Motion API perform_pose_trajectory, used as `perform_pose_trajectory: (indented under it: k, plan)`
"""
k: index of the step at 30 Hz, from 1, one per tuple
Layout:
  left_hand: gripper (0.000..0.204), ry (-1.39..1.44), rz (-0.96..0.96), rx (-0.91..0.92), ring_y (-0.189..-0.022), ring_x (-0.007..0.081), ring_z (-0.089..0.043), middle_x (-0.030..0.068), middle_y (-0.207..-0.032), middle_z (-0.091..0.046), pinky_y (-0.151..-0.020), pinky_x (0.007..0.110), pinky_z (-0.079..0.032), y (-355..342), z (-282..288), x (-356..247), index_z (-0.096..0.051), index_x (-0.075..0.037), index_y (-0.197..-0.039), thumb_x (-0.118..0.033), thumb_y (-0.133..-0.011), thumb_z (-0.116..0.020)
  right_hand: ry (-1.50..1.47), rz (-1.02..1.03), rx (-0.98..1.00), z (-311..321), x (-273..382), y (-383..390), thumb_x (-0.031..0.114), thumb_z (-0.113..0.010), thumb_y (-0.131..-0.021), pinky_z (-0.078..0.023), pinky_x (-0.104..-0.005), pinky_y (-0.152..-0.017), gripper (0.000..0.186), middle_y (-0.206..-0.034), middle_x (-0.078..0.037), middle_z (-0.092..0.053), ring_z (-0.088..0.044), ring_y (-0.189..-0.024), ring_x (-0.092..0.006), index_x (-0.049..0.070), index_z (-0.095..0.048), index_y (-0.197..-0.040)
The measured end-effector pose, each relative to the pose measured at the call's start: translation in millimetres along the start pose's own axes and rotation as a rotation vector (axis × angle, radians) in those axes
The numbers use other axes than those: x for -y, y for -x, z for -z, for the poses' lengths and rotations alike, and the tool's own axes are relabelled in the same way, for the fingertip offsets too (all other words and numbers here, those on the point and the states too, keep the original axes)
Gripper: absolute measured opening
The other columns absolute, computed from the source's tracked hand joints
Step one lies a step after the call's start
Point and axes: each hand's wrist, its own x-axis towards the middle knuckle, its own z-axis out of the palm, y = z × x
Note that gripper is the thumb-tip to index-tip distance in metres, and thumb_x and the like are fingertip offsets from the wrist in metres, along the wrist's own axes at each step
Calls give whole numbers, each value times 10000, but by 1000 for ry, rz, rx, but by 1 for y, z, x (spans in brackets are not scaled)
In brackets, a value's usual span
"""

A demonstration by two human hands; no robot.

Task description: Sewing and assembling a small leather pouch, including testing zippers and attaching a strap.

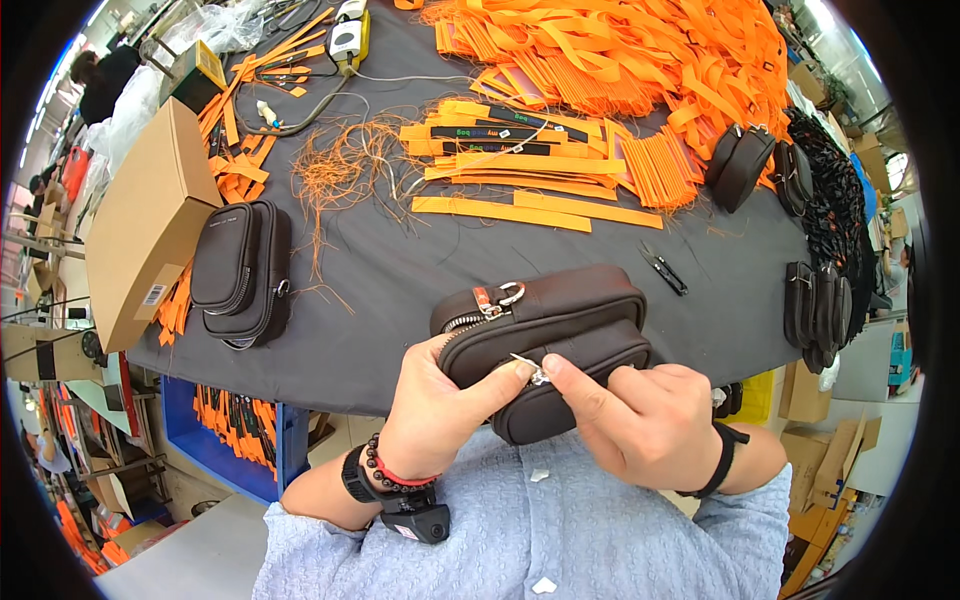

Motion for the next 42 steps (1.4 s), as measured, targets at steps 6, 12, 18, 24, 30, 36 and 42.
perform_pose_trajectory:
  k: [6, 12, 18, 24, 30, 36, 42]
  plan:
    - [255, -26, 1, 8, -878, 99, -652, 77, -1014, -718, -798, 258, -545, 0, 1, 0, -684, 48, -1107, -36, -868, -708, -31, 10, 55, 10, -3, -3, 59, -730, -634, -342, -275, -406, 612, -572, 46, -355, -394, -418, -113, 115, -700, -1242]
    - [253, -36, -14, 15, -883, 102, -653, 76, -1012, -719, -801, 261, -544, 0, 1, 1, -686, 48, -1104, -36, -866, -705, -26, 13, 57, 9, -3, -4, 66, -737, -633, -341, -275, -407, 615, -570, 46, -355, -393, -418, -112, 120, -700, -1244]
    - [255, -31, -12, 27, -888, 104, -655, 84, -1023, -719, -806, 264, -544, 0, 3, -1, -684, 48, -1105, -36, -865, -703, -41, 18, 39, 7, -3, -5, 67, -742, -637, -343, -277, -408, 610, -571, 40, -349, -392, -420, -117, 109, -699, -1244]
    - [254, -58, -37, 21, -885, 103, -658, 86, -1018, -722, -804, 259, -547, 0, 4, -1, -685, 52, -1101, -32, -863, -708, -65, -6, 28, 4, -2, -3, 58, -743, -662, -351, -281, -410, 592, -568, 36, -358, -395, -420, -122, 91, -691, -1250]
    - [261, -73, -53, 24, -895, 104, -662, 90, -1025, -723, -814, 261, -550, 0, 3, -2, -686, 53, -1106, -28, -860, -717, -121, -96, 38, 3, -2, -1, 72, -733, -721, -400, -286, -430, 539, -623, 17, -456, -502, -461, -134, 76, -675, -1257]
    - [268, -135, -86, -6, -879, 96, -661, 80, -1013, -727, -802, 254, -551, -3, 2, 2, -688, 51, -1110, -37, -860, -725, -484, -239, -27, 16, -8, -19, 21, -674, -853, -494, -412, -589, 232, -871, -135, -557, -604, -690, -326, 29, -567, -1059]
    - [213, -155, -55, 64, -837, 66, -641, 30, -954, -721, -744, 238, -538, -4, -4, 7, -694, 36, -1049, -54, -858, -718, -533, -69, 237, 2, -25, -46, 39, -690, -838, -502, -403, -606, 182, -941, -105, -514, -602, -732, -322, 48, -551, -956]
